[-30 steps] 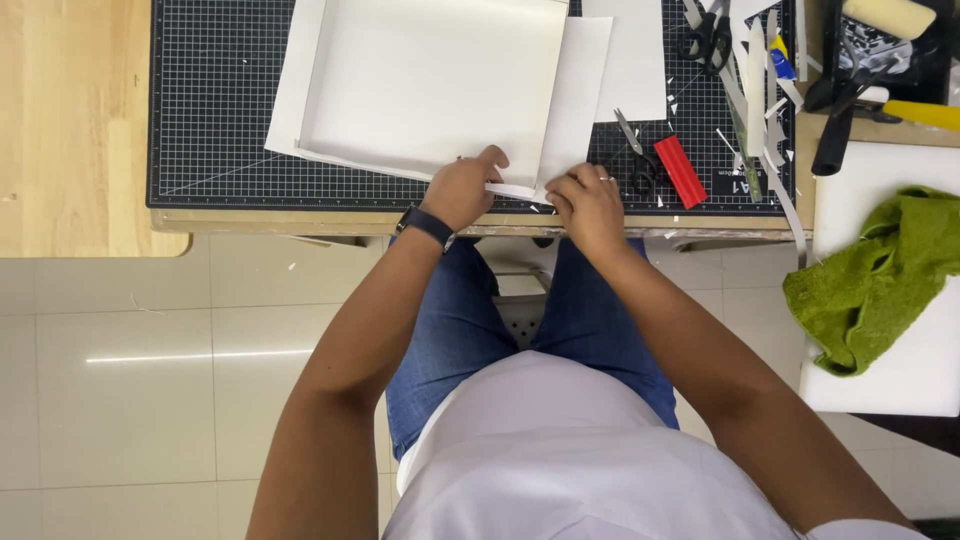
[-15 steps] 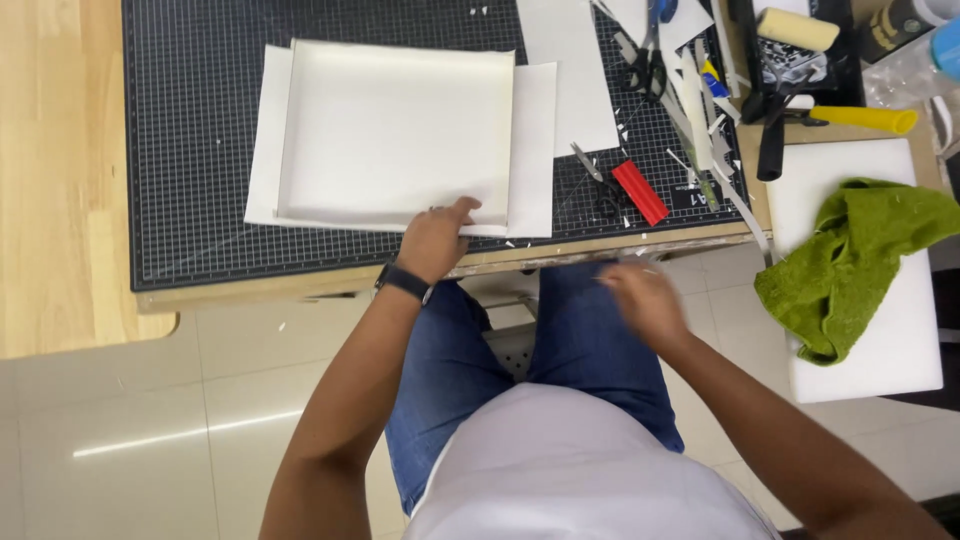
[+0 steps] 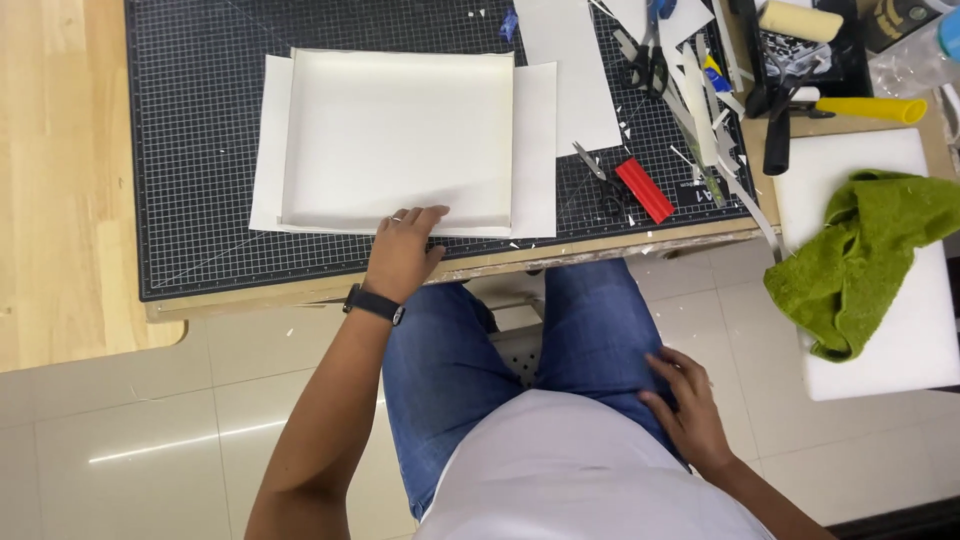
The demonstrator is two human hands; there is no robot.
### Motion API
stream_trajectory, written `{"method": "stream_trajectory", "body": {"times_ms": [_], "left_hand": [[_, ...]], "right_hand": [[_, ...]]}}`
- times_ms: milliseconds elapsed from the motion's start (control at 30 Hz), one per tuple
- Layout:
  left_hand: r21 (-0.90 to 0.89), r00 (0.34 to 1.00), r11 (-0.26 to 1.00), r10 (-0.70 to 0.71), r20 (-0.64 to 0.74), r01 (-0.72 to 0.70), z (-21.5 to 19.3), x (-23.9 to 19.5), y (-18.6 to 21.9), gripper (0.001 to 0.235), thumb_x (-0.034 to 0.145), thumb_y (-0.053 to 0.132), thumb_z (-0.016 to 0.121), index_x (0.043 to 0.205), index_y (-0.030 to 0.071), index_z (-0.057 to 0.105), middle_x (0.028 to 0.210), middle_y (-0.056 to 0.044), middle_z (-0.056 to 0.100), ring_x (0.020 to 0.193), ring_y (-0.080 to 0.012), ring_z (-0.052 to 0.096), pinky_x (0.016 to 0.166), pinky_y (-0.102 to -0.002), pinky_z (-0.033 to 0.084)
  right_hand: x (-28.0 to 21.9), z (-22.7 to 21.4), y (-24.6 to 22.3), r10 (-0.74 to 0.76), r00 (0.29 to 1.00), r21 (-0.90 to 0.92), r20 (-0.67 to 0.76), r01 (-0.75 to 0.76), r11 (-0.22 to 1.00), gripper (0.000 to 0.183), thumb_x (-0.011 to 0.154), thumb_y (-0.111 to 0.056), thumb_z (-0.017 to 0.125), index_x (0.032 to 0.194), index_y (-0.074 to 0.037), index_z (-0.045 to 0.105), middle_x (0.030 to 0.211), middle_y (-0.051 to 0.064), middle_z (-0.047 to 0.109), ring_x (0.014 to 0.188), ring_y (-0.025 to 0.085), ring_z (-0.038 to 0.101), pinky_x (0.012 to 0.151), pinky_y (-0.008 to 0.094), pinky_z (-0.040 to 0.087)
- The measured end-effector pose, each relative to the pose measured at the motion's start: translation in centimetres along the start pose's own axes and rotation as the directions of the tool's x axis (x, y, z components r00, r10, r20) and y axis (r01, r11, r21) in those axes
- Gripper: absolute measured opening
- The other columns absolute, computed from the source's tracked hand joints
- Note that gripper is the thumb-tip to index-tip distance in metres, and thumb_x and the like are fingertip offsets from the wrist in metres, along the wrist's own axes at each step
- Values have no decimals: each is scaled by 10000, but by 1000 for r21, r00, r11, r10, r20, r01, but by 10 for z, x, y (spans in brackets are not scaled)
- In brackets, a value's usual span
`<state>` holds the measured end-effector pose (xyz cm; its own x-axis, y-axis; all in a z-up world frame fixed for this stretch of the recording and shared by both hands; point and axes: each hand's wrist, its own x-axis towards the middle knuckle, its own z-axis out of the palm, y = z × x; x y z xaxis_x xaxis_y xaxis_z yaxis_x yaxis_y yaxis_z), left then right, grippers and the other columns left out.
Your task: Preparing and assembling a white box frame by cutting and folding cardstock material on a cutting mat.
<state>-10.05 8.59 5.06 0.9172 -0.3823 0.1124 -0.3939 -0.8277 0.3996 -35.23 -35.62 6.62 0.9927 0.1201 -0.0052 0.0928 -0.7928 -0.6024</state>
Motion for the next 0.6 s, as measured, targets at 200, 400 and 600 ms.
{"method": "stream_trajectory", "body": {"times_ms": [200, 400, 600], "left_hand": [[-141, 990, 989, 21, -137, -41, -25, -22, 9, 451, 934, 162, 700, 1369, 129, 589, 1232, -90, 685, 1112, -343, 628, 1034, -546, 439], [-313, 946, 949, -60, -320, -46, -45, -43, 31, 363, 990, 99, 682, 1346, 83, 612, 1199, -106, 690, 1116, -307, 640, 967, -453, 509], [-517, 819, 853, -342, -460, 66, -38, -72, 46, 119, 997, 109, 715, 1109, 91, 750, 1095, -69, 759, 1010, -199, 718, 905, -323, 565]], "right_hand": [[-32, 8, 24, -269, 963, -86, -20, 266, 960, 366, 901, -287, 735, 1251, -191, 688, 1074, 65, 612, 998, 233, 591, 862, 372, 532], [-27, -9, 35, -183, 950, -22, 252, 195, 981, 470, 927, -325, 686, 1390, -263, 630, 1162, 47, 607, 1108, 203, 592, 954, 360, 488], [-15, -4, 25, -155, 966, 0, 207, 159, 987, 365, 900, -314, 731, 1252, -225, 696, 1004, 18, 614, 983, 202, 594, 873, 341, 486]]}}
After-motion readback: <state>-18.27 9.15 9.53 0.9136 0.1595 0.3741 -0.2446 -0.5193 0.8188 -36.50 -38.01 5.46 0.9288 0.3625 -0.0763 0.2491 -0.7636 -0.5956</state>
